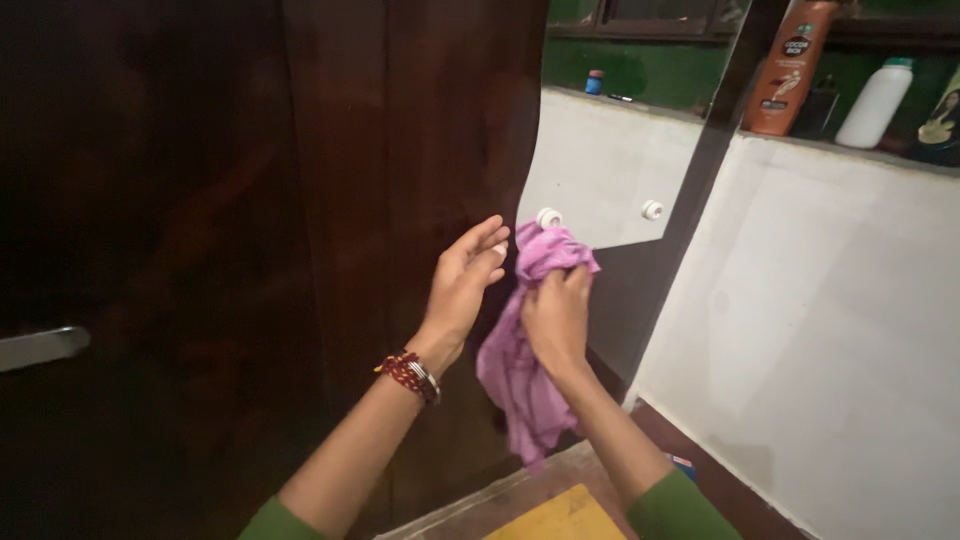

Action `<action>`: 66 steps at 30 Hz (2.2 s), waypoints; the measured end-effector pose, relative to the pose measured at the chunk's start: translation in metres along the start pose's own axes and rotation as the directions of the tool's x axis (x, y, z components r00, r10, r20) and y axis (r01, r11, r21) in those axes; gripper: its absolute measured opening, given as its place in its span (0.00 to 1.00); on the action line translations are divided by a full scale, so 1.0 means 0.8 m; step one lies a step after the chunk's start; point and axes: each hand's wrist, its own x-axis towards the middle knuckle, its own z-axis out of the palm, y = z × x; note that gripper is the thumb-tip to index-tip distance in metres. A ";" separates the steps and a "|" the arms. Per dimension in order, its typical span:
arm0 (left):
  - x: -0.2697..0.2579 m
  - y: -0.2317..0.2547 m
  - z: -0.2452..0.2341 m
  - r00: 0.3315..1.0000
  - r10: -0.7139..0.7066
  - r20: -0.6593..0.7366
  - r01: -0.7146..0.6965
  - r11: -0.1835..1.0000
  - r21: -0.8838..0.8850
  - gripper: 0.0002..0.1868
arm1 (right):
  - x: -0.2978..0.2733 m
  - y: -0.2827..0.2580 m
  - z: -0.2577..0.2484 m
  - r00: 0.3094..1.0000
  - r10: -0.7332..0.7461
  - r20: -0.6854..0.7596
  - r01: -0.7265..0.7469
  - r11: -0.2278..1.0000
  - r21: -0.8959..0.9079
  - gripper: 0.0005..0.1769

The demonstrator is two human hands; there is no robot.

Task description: The person sprays a cleaning solution onto a mirror and a wooden door, then wipes both surfaces with a pink cloth. The person also opens the door briefly while continuing to wipe.

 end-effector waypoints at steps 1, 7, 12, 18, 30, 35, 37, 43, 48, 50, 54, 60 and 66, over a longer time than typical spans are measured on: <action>0.003 -0.002 0.005 1.000 0.004 -0.009 -0.004 1.000 -0.001 0.30 | 0.000 -0.008 -0.007 1.000 -0.002 -0.003 0.002 0.994 0.113 0.25; 0.016 -0.024 0.014 0.994 0.072 -0.082 -0.072 0.997 0.004 0.28 | 0.051 -0.009 -0.033 0.924 0.081 -0.374 0.017 0.968 0.252 0.29; 0.001 -0.049 0.021 0.999 -0.013 -0.036 0.013 1.000 -0.003 0.28 | 0.055 0.030 -0.010 0.933 -0.212 -0.289 0.249 0.964 0.095 0.24; -0.008 -0.063 0.021 0.996 -0.089 0.016 0.089 0.996 0.012 0.30 | 0.083 0.101 0.008 0.967 -0.256 0.008 0.250 0.939 -0.238 0.13; 0.007 -0.042 0.010 0.994 0.084 0.074 -0.093 0.987 0.129 0.32 | 0.137 0.274 0.013 0.991 0.098 -0.087 -0.107 0.990 -0.097 0.32; 0.003 -0.027 0.022 0.961 0.278 0.017 -0.253 0.846 0.469 0.31 | 0.079 0.222 0.024 0.922 0.386 -0.002 -0.385 0.919 0.079 0.44; 0.011 -0.015 0.023 0.909 0.411 0.064 -0.385 0.772 0.506 0.31 | 0.073 0.179 0.024 0.922 0.386 0.019 -0.385 0.923 -0.020 0.47; 0.028 -0.010 0.026 0.893 0.445 0.062 -0.428 0.799 0.422 0.33 | 0.038 0.077 0.013 0.998 -0.063 -0.001 0.062 0.995 -0.072 0.36; 0.028 -0.020 0.011 0.928 0.355 0.113 -0.371 0.913 0.173 0.35 | 0.028 0.053 -0.001 0.986 -0.148 0.078 0.154 0.984 -0.091 0.30; 0.030 -0.021 0.005 0.931 0.330 0.155 -0.341 0.939 0.049 0.36 | 0.024 0.051 -0.005 0.943 -0.332 -0.026 0.330 0.942 -0.058 0.31; 0.027 -0.025 -0.003 0.921 0.322 0.217 -0.304 0.946 -0.114 0.39 | 0.030 0.060 -0.010 0.910 -0.415 0.019 0.412 0.897 -0.161 0.28; 0.021 -0.030 -0.004 0.929 0.291 0.230 -0.274 0.956 -0.103 0.39 | 0.050 0.066 -0.009 0.951 -0.309 -0.031 0.295 0.930 -0.218 0.24; 0.012 -0.024 -0.010 0.933 0.263 0.245 -0.244 0.964 -0.107 0.38 | 0.050 0.031 -0.006 0.987 -0.154 -0.056 0.144 0.978 -0.152 0.26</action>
